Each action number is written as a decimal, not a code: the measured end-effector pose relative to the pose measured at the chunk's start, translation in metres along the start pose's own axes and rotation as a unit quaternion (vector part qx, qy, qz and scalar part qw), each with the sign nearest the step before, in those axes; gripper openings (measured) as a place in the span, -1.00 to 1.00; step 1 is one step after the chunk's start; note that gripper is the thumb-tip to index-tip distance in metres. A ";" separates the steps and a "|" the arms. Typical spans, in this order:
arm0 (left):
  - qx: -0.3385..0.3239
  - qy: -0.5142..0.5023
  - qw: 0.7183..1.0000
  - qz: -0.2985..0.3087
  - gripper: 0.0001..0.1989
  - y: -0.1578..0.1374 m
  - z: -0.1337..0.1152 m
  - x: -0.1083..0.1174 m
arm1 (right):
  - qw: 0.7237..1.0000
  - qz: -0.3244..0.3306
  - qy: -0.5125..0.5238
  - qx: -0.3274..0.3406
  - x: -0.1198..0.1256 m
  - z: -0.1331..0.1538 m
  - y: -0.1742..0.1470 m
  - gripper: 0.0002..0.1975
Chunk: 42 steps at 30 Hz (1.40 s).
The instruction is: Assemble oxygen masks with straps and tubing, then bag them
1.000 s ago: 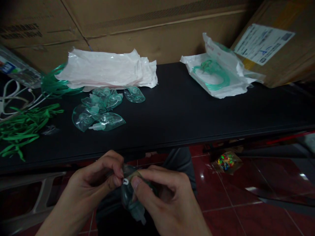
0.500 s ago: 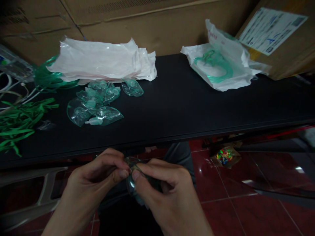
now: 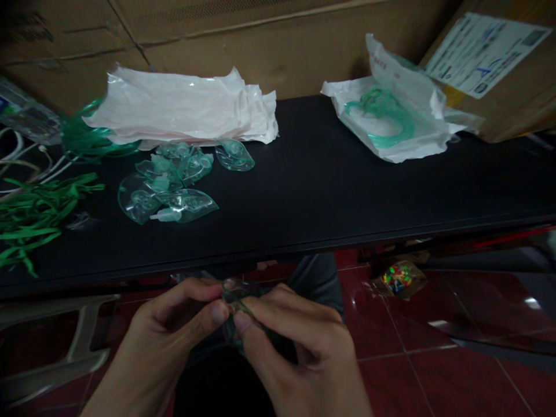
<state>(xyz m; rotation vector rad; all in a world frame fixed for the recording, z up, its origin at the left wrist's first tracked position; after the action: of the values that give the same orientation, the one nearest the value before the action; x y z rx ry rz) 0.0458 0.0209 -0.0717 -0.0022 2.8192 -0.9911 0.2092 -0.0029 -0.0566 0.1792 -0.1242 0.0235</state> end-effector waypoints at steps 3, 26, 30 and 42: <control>0.014 -0.023 1.000 0.011 -0.82 -0.005 -0.001 -0.003 | 1.000 -0.001 -0.012 0.020 0.001 0.001 -0.002 -0.47; 0.048 -0.043 0.998 0.007 -0.80 -0.017 0.001 -0.009 | 0.991 0.028 0.072 -0.107 0.001 -0.002 -0.007 -0.77; 0.065 -0.059 0.996 0.011 -0.73 -0.015 0.006 -0.007 | 0.992 0.037 0.045 -0.114 0.002 -0.001 -0.006 -0.79; 0.066 -0.065 0.996 0.000 -0.75 -0.016 0.013 -0.011 | 0.998 -0.052 -0.030 0.016 0.000 0.004 -0.012 -0.48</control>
<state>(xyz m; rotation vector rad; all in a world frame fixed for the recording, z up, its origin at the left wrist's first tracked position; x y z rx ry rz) 0.0578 0.0006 -0.0700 -0.0501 2.6320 -1.1335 0.2090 -0.0151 -0.0552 0.2173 -0.1735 -0.0838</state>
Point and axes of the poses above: each hand's wrist, its own y-axis towards the middle knuckle, its own x-axis out of the back of the hand, z = x × y, the point moved 3 cm from there along y, towards the middle knuckle, and after that the axes turned 9 degrees about x, right-handed, at the moved point
